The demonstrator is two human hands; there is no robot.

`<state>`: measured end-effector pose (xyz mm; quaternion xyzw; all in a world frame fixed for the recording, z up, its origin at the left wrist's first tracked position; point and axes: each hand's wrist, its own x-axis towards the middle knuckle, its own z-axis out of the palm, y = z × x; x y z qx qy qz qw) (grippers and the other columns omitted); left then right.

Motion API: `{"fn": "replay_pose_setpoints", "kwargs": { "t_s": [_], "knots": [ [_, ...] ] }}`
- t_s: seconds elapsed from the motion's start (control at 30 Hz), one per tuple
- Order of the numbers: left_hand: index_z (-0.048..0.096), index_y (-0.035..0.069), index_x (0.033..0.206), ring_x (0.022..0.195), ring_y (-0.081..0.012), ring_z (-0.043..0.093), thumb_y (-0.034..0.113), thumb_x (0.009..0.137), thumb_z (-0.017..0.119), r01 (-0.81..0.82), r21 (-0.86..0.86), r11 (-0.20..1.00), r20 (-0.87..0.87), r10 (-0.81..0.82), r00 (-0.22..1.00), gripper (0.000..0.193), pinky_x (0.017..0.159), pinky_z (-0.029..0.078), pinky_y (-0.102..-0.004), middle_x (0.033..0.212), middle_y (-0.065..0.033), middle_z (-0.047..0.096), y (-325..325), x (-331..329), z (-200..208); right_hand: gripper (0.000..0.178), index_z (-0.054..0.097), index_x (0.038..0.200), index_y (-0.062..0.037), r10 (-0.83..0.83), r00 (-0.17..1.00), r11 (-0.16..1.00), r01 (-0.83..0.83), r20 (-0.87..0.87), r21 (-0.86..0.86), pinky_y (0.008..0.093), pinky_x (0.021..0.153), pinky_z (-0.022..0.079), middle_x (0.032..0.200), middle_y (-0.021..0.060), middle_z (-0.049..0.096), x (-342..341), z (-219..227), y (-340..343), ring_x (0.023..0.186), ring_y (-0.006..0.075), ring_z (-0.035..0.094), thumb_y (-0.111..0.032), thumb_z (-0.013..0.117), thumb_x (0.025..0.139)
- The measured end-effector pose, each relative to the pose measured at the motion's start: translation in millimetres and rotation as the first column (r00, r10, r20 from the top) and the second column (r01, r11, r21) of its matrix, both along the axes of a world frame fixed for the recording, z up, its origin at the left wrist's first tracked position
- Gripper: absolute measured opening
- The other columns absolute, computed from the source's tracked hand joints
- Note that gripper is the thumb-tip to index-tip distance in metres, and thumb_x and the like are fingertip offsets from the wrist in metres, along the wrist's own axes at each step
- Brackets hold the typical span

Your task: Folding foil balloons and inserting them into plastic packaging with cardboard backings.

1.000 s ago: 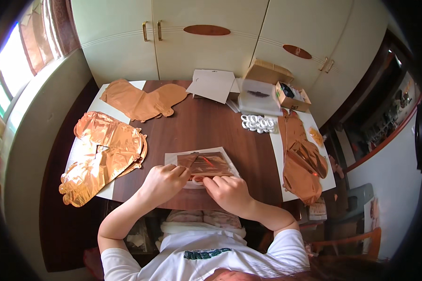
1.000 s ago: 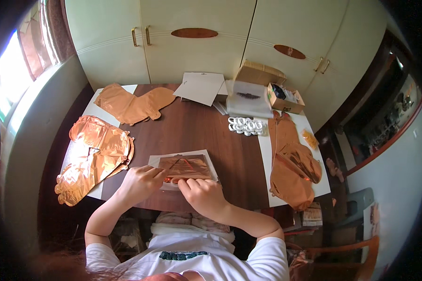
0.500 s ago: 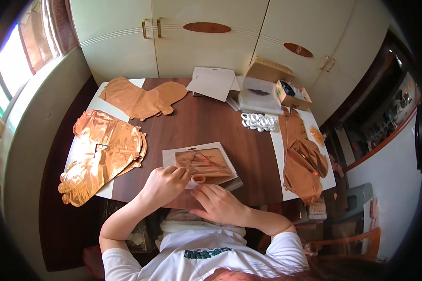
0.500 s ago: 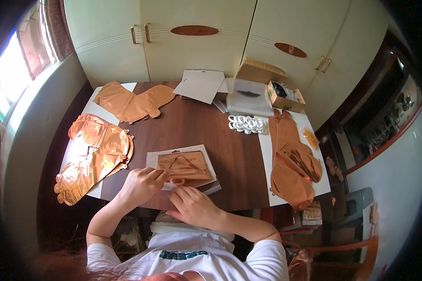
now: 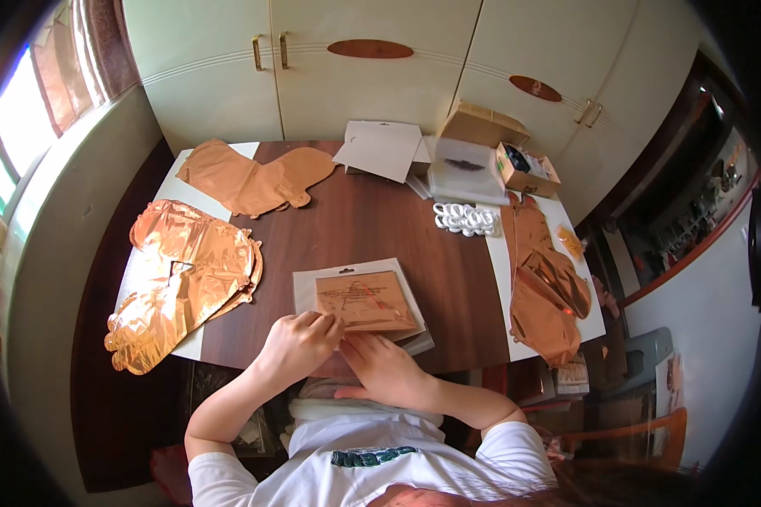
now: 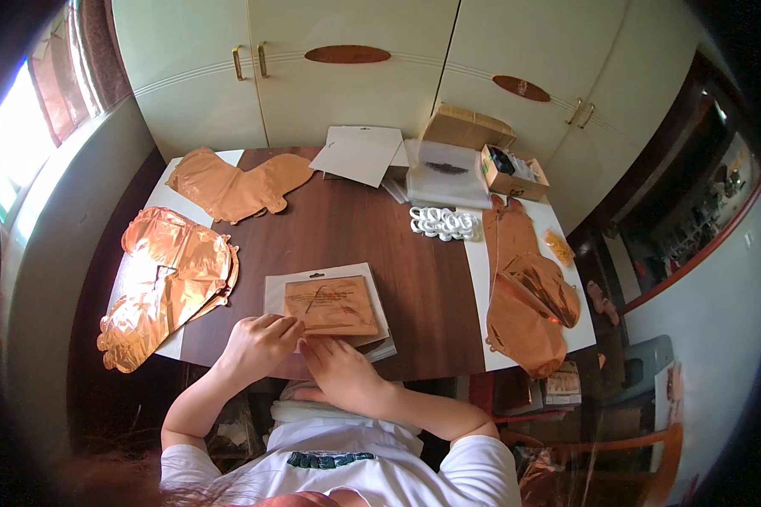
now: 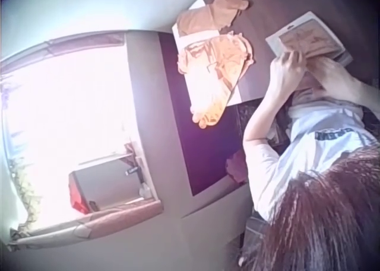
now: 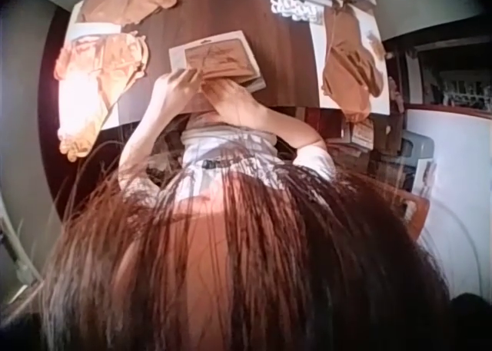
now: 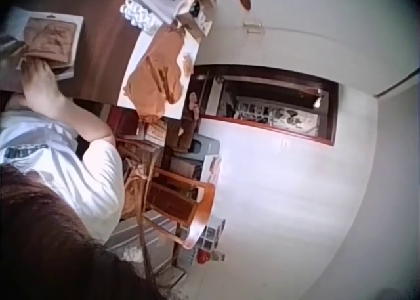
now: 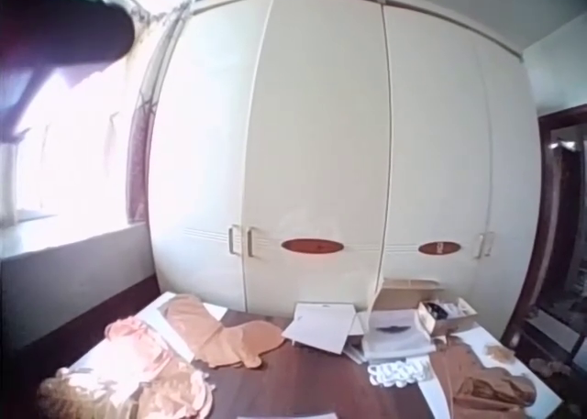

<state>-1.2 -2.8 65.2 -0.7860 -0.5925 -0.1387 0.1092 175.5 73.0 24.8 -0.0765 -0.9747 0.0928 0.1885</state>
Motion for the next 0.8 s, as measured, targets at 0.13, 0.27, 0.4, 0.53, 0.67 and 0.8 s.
{"fn": "replay_pose_setpoints", "kwargs": {
  "t_s": [0.13, 0.27, 0.4, 0.53, 0.67, 0.8],
  "knots": [
    [0.063, 0.000, 0.094, 0.080, -0.0181, 0.065, 0.013, 0.067, 0.062, 0.009, 0.047, 0.999, -0.024, -0.008, 1.000, 0.029, 0.062, 0.054, -0.0287, 0.089, -0.0054, 0.065, -3, 4, -3, 0.077, 0.050, 0.113, 0.0076, 0.103, 0.993, 0.991, -0.097, 0.065, -0.087, 0.0403, 0.091, 0.044, 0.113, 0.0204, 0.053, -12, -9, 1, 0.107, 0.0325, 0.053, -0.052, 0.069, 0.068],
    [0.063, 0.000, 0.094, 0.081, -0.0176, 0.064, 0.014, 0.065, 0.062, -0.001, 0.036, 0.999, -0.035, 0.002, 0.999, 0.032, 0.062, 0.054, -0.0285, 0.090, -0.0053, 0.063, -6, 6, -8, 0.088, 0.050, 0.115, 0.0060, 0.088, 0.941, 0.979, -0.021, 0.326, -0.205, 0.0412, 0.093, 0.044, 0.113, 0.0209, 0.054, -24, -15, 4, 0.107, 0.0337, 0.055, -0.058, 0.074, 0.059],
    [0.063, 0.000, 0.095, 0.081, -0.0160, 0.063, 0.014, 0.064, 0.061, 0.003, 0.073, 0.997, -0.064, 0.001, 0.998, 0.034, 0.062, 0.054, -0.0280, 0.088, -0.0045, 0.063, -7, 7, -13, 0.095, 0.048, 0.118, 0.0059, 0.064, 0.943, 0.973, 0.013, 0.326, -0.230, 0.0417, 0.092, 0.045, 0.114, 0.0220, 0.053, -25, -19, 9, 0.106, 0.0341, 0.056, -0.060, 0.076, 0.055],
    [0.063, 0.001, 0.095, 0.080, -0.0155, 0.063, 0.013, 0.064, 0.061, -0.004, 0.100, 0.995, -0.075, 0.012, 0.997, 0.033, 0.061, 0.054, -0.0280, 0.089, -0.0044, 0.062, -9, 6, -17, 0.100, 0.045, 0.123, 0.0058, -0.056, 0.930, 0.974, 0.131, 0.362, -0.185, 0.0422, 0.096, 0.041, 0.118, 0.0225, 0.052, -21, -9, 8, 0.112, 0.0337, 0.052, -0.061, 0.076, 0.055],
    [0.062, 0.001, 0.095, 0.086, -0.0163, 0.063, 0.013, 0.068, 0.060, -0.010, 0.100, 0.995, -0.100, 0.020, 0.995, 0.030, 0.062, 0.054, -0.0270, 0.091, -0.0051, 0.061, -11, 5, -23, 0.090, 0.047, 0.120, 0.0062, -0.077, 0.963, 0.985, 0.114, 0.257, -0.130, 0.0434, 0.093, 0.044, 0.118, 0.0245, 0.052, -7, -14, 5, 0.113, 0.0327, 0.052, -0.062, 0.068, 0.065],
    [0.062, 0.001, 0.097, 0.091, -0.0167, 0.062, 0.013, 0.071, 0.059, -0.018, 0.116, 0.993, -0.099, 0.029, 0.995, 0.029, 0.062, 0.054, -0.0265, 0.097, -0.0064, 0.062, -14, 4, -32, 0.087, 0.043, 0.126, 0.0058, 0.010, 0.981, 1.000, -0.008, 0.194, -0.010, 0.0455, 0.096, 0.042, 0.128, 0.0253, 0.045, 13, -18, -4, 0.119, 0.0324, 0.048, -0.059, 0.065, 0.072]
  ]
}}
